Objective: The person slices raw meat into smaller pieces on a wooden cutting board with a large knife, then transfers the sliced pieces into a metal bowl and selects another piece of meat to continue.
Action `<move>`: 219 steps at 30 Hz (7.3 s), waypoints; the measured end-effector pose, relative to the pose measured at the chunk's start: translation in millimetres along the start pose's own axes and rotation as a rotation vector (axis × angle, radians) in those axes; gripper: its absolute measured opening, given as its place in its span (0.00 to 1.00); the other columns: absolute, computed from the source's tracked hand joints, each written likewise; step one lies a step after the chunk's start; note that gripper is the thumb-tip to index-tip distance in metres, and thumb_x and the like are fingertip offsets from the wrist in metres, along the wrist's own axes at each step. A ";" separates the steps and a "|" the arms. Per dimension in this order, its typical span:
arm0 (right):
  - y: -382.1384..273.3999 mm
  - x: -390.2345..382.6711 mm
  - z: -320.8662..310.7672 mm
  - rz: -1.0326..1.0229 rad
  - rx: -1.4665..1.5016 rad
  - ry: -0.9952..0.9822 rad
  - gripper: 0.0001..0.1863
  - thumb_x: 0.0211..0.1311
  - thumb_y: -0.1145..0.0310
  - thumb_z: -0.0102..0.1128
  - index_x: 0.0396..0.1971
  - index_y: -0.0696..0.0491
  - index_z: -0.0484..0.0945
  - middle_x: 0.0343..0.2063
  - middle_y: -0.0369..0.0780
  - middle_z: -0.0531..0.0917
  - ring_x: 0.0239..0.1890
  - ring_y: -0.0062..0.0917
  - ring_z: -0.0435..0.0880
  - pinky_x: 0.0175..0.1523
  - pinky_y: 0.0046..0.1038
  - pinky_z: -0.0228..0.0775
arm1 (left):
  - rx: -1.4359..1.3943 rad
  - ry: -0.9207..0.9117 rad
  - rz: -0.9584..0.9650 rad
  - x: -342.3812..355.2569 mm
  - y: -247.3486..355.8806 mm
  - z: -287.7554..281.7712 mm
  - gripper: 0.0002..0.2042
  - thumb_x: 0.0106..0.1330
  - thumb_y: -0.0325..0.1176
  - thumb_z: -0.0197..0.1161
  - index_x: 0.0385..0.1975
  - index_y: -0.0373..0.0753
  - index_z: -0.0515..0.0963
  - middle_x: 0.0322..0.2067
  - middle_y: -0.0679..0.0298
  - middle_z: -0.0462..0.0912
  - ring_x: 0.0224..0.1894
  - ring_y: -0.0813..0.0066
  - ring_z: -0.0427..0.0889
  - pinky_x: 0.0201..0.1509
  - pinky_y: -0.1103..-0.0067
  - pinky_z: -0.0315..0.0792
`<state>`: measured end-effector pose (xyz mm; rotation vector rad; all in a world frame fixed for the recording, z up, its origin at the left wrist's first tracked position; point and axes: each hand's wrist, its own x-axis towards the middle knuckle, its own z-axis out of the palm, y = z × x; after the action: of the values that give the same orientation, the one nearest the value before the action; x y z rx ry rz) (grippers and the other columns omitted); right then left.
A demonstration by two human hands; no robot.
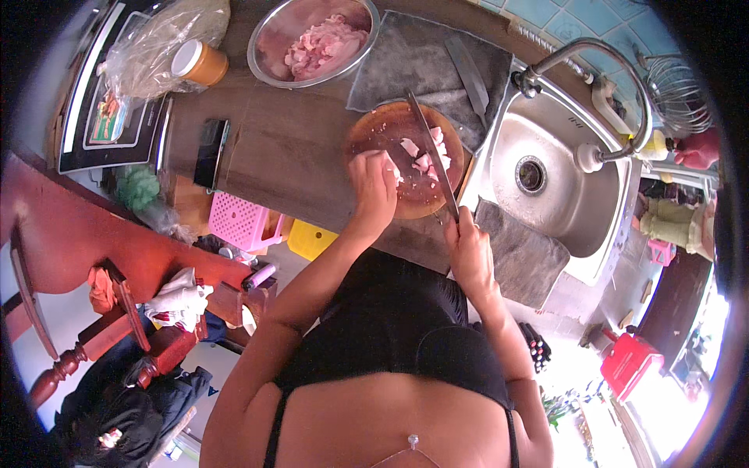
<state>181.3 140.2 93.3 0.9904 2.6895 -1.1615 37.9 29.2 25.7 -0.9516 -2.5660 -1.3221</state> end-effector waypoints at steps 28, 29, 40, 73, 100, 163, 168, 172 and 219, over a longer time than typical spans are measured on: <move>-2.4 -21.4 16.8 0.029 -0.243 -0.279 0.12 0.61 0.59 0.48 0.39 0.49 0.64 0.20 0.52 0.79 0.24 0.48 0.80 0.26 0.49 0.73 | 0.242 0.018 -0.051 -11.8 -3.1 7.6 0.07 0.53 0.25 0.53 0.30 0.34 0.64 0.34 0.49 0.63 0.39 0.48 0.63 0.43 0.59 0.59; -1.2 -23.1 17.8 0.062 -0.271 -0.307 0.12 0.61 0.59 0.47 0.40 0.48 0.64 0.20 0.52 0.79 0.24 0.49 0.80 0.26 0.49 0.73 | 0.253 -0.009 -0.074 -13.4 -4.7 8.0 0.07 0.56 0.26 0.52 0.31 0.34 0.64 0.34 0.49 0.62 0.39 0.49 0.62 0.43 0.60 0.58; -12.2 10.1 33.8 -0.011 -0.246 -0.245 0.11 0.61 0.61 0.48 0.40 0.50 0.67 0.21 0.54 0.79 0.25 0.49 0.80 0.30 0.48 0.73 | 0.218 0.030 -0.090 -9.9 -2.5 11.0 0.06 0.57 0.25 0.52 0.31 0.34 0.63 0.33 0.49 0.61 0.39 0.50 0.62 0.42 0.60 0.57; -37.2 40.3 40.7 -0.055 -0.214 -0.249 0.12 0.61 0.61 0.47 0.42 0.51 0.67 0.20 0.54 0.78 0.26 0.50 0.79 0.31 0.49 0.72 | 0.200 0.013 -0.134 -12.8 -1.0 8.8 0.10 0.50 0.24 0.55 0.30 0.33 0.63 0.35 0.48 0.62 0.42 0.46 0.62 0.45 0.59 0.58; -8.8 15.6 -16.2 0.040 0.129 -0.084 0.09 0.63 0.68 0.47 0.33 0.59 0.67 0.22 0.57 0.75 0.32 0.52 0.76 0.29 0.43 0.65 | 0.053 -0.011 0.003 -0.1 -2.3 4.9 0.11 0.57 0.22 0.51 0.40 0.32 0.66 0.39 0.51 0.67 0.44 0.52 0.66 0.49 0.62 0.60; -44.5 -62.9 39.0 0.287 -0.118 -0.074 0.08 0.62 0.65 0.49 0.31 0.53 0.65 0.16 0.52 0.77 0.22 0.49 0.78 0.24 0.48 0.68 | 0.038 -0.217 0.058 1.3 -14.9 1.2 0.17 0.55 0.28 0.57 0.42 0.30 0.61 0.43 0.44 0.61 0.47 0.45 0.60 0.53 0.57 0.54; -43.9 -44.7 39.8 0.302 -0.135 -0.177 0.08 0.62 0.64 0.48 0.33 0.53 0.66 0.18 0.53 0.77 0.24 0.49 0.79 0.25 0.46 0.70 | 0.154 -0.268 0.022 3.5 -9.1 -3.2 0.21 0.45 0.26 0.63 0.38 0.31 0.63 0.44 0.47 0.61 0.48 0.46 0.61 0.51 0.60 0.56; -52.3 17.8 54.8 0.174 -0.049 -0.071 0.10 0.61 0.64 0.48 0.38 0.53 0.67 0.18 0.54 0.77 0.24 0.49 0.79 0.27 0.47 0.71 | 0.132 -0.251 0.052 5.7 -6.8 0.0 0.20 0.46 0.27 0.63 0.37 0.31 0.63 0.44 0.47 0.61 0.47 0.46 0.61 0.50 0.59 0.56; -50.2 35.5 53.4 0.118 0.049 -0.135 0.14 0.60 0.63 0.48 0.45 0.49 0.67 0.22 0.54 0.78 0.27 0.50 0.79 0.31 0.48 0.71 | 0.140 -0.188 0.040 -6.1 -19.5 5.2 0.19 0.45 0.23 0.62 0.35 0.30 0.62 0.42 0.45 0.61 0.46 0.47 0.60 0.50 0.59 0.55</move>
<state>113.7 97.8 77.0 1.0220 2.4752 -1.2294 32.5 21.9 6.6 -1.1435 -2.7172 -1.0727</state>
